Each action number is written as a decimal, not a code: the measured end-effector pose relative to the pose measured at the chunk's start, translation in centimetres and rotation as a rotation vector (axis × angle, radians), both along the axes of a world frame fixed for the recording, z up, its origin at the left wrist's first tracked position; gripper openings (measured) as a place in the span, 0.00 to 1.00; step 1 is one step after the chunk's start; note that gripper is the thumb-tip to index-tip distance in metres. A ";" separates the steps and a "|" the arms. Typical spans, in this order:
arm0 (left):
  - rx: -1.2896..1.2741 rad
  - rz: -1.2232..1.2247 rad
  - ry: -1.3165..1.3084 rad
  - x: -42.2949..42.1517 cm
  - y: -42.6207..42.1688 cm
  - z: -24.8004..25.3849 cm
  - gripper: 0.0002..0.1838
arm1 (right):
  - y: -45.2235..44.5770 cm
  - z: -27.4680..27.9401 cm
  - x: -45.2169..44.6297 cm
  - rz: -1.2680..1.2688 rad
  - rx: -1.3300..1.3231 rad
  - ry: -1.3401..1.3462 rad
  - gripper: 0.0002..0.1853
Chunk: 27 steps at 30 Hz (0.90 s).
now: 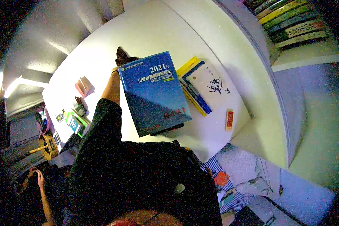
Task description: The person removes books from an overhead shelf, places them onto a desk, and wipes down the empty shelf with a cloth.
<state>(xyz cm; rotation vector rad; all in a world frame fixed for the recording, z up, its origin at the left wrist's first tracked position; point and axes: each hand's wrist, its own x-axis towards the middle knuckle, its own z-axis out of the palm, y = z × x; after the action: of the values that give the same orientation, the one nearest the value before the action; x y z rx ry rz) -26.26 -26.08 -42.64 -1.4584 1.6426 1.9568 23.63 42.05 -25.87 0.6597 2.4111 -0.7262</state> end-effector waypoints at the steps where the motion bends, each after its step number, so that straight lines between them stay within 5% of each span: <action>1: 0.049 0.050 0.029 -0.3 -0.4 -0.1 0.21 | -0.1 0.4 0.4 -0.017 -0.011 0.000 0.25; 3: 0.133 0.271 0.295 -0.8 -1.4 0.2 0.17 | -0.4 0.4 0.8 -0.038 -0.035 0.018 0.24; 5: 0.111 0.216 0.526 0.6 -1.3 8.2 0.17 | -1.2 0.2 0.8 -0.067 -0.054 0.053 0.23; 6: 0.238 0.085 0.664 -0.6 -5.2 6.1 0.16 | -1.9 0.1 0.6 -0.095 -0.068 0.086 0.23; 7: -0.298 -0.321 0.993 -0.9 -5.4 8.8 0.16 | -2.8 -0.2 0.2 -0.135 -0.090 0.130 0.22; 9: 0.562 -0.341 1.058 0.1 -5.8 17.4 0.23 | -4.1 -0.7 -1.5 -0.255 -0.214 0.252 0.22; 12: 0.326 -0.677 1.166 3.8 -1.7 32.3 0.25 | -4.0 2.2 -5.5 -0.535 -0.497 0.555 0.20; 15: 0.336 -0.937 1.207 7.6 4.8 41.4 0.25 | -3.8 13.1 -9.8 -0.272 0.103 1.010 0.19; 20: 0.958 -0.440 1.554 14.9 16.9 48.1 0.23 | -2.3 28.6 -11.3 -0.200 0.509 1.628 0.17; 23: 0.368 -0.212 1.462 17.0 28.2 51.7 0.23 | 0.9 32.3 -10.6 -0.192 0.698 1.751 0.19; 26: 0.010 -0.316 1.840 16.6 40.2 55.1 0.18 | 3.8 34.5 -11.6 -0.224 0.702 1.901 0.25; 27: -0.410 -0.382 1.865 15.6 42.6 54.8 0.16 | 4.6 35.1 -12.1 -0.226 0.631 1.950 0.28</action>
<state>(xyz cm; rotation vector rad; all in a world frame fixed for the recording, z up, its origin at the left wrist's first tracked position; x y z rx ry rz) -10.66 16.57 12.15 1.3310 2.4448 2.7073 11.55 46.60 9.22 0.3850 4.5431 -0.7979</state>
